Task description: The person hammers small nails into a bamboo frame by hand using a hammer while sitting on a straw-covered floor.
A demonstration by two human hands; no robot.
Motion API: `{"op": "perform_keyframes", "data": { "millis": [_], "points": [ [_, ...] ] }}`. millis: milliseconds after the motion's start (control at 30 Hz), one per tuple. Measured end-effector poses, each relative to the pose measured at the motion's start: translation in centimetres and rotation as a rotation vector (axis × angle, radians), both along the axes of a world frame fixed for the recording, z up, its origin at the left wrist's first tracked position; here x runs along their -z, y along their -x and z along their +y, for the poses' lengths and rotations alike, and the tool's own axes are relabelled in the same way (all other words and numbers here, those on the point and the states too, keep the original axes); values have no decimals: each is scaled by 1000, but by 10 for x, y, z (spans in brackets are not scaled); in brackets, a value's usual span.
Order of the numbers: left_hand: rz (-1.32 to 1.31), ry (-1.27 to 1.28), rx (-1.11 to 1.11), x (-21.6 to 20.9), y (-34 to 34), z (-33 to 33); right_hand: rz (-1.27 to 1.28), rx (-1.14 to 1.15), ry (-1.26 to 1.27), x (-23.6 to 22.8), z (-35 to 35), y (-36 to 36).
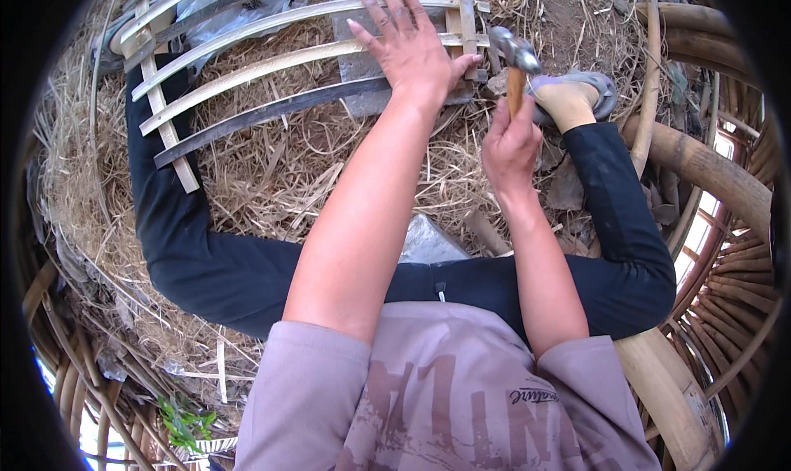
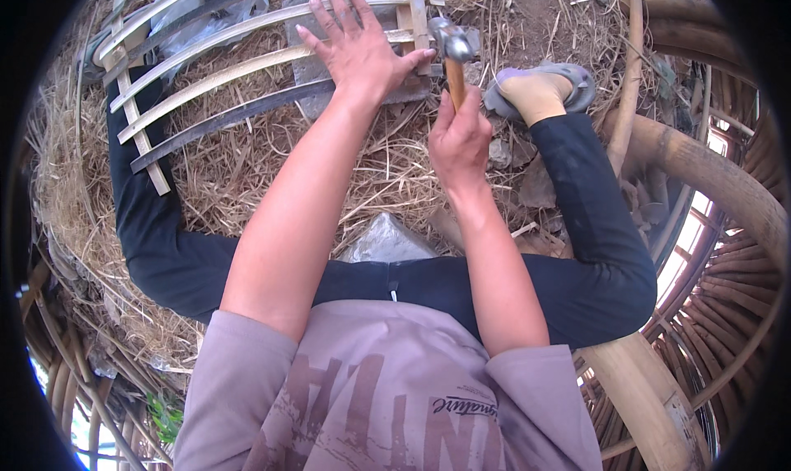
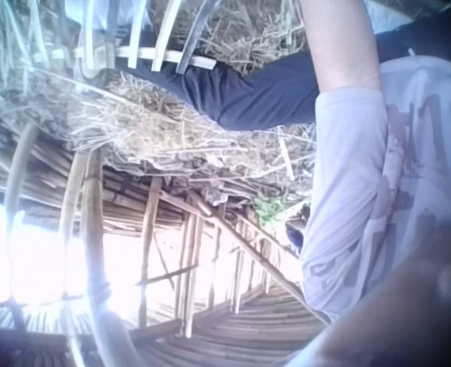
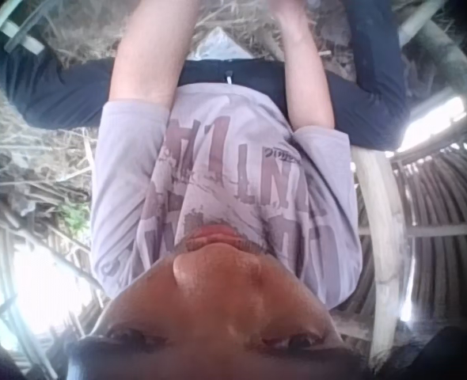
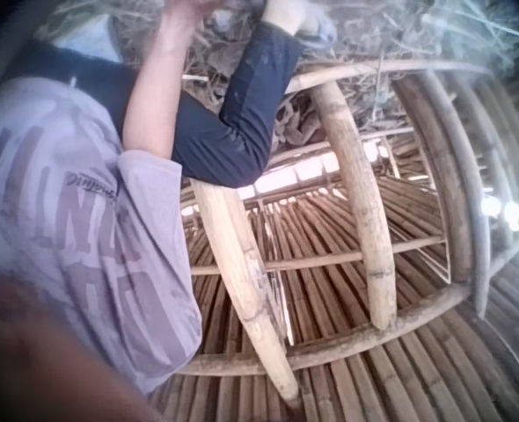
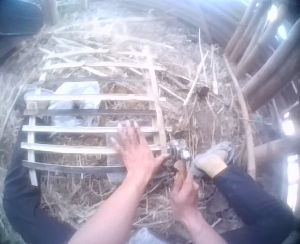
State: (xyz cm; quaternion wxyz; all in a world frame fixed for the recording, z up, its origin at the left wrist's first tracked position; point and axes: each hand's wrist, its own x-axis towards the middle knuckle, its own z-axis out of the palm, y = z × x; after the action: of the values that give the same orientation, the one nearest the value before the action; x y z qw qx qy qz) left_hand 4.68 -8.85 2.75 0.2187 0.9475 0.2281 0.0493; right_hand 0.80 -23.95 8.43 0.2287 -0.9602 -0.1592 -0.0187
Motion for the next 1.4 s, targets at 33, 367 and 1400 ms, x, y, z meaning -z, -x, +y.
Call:
{"op": "perform_keyframes", "data": {
  "millis": [33,367,1400],
  "points": [
    [-44,8,-17,-12,2,0,60,19,38,1,1,1],
    [470,116,74,-37,-8,15,-52,20,-116,-11,12,3],
    [438,149,114,-54,-11,14,-36,272,-413,-1,13,-9]
  ]
}}
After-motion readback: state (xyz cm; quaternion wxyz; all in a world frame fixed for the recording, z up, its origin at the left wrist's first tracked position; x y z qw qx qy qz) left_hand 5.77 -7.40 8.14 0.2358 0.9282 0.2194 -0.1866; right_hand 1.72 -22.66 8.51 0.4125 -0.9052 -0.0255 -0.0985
